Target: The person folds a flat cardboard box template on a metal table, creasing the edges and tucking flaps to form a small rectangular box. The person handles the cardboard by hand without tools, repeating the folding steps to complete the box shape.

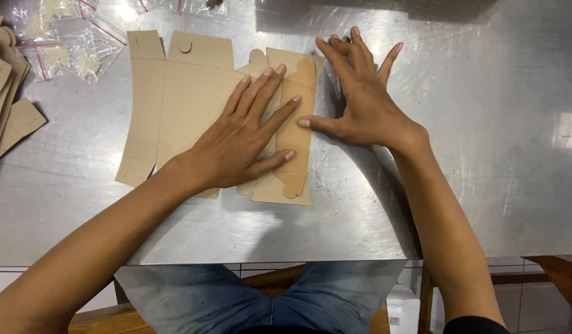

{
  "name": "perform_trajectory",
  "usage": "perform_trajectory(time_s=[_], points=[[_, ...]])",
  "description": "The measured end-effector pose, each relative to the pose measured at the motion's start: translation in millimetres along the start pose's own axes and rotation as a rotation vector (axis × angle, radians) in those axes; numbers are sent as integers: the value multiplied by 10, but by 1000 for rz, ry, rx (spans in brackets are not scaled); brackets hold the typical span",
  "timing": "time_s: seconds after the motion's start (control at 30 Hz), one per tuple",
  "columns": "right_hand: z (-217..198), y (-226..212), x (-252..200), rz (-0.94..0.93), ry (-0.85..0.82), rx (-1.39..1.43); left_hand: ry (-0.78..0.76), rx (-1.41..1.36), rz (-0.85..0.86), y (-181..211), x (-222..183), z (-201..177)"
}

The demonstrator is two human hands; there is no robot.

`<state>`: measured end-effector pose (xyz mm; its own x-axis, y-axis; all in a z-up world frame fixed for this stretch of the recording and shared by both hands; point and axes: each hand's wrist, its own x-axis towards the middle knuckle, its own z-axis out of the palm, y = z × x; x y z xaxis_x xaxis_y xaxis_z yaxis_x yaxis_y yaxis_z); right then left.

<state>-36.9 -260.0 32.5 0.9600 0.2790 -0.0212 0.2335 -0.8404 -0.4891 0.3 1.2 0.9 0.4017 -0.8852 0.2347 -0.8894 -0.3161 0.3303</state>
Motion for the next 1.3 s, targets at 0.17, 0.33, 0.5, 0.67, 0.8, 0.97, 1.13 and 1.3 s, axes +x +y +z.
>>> perform_trajectory(time_s=[0.17, 0.33, 0.5, 0.67, 0.8, 0.97, 1.13, 1.3], points=[[64, 125, 27, -14, 141, -47, -32, 20, -4, -8, -5, 18], [116, 189, 38, -60, 238, -100, -32, -2, -6, -28, 7, -7], [135, 124, 25, -65, 278, -132, 13, -101, -85, -241, 78, -76], [297, -108, 67, -39, 450, -83, 75, -110, -206, -367, 65, -267], [329, -295, 63, 38, 453, -57, 75, -76, -230, -394, 73, -215], [227, -385, -14, 92, 392, -5, 100, -83, -238, -372, 64, -235], [15, -338, -45, 202, 200, 120, 112, -62, -224, -325, 73, -264], [-147, -374, -86, 273, 62, 145, 90, -42, -265, -319, 85, -252]])
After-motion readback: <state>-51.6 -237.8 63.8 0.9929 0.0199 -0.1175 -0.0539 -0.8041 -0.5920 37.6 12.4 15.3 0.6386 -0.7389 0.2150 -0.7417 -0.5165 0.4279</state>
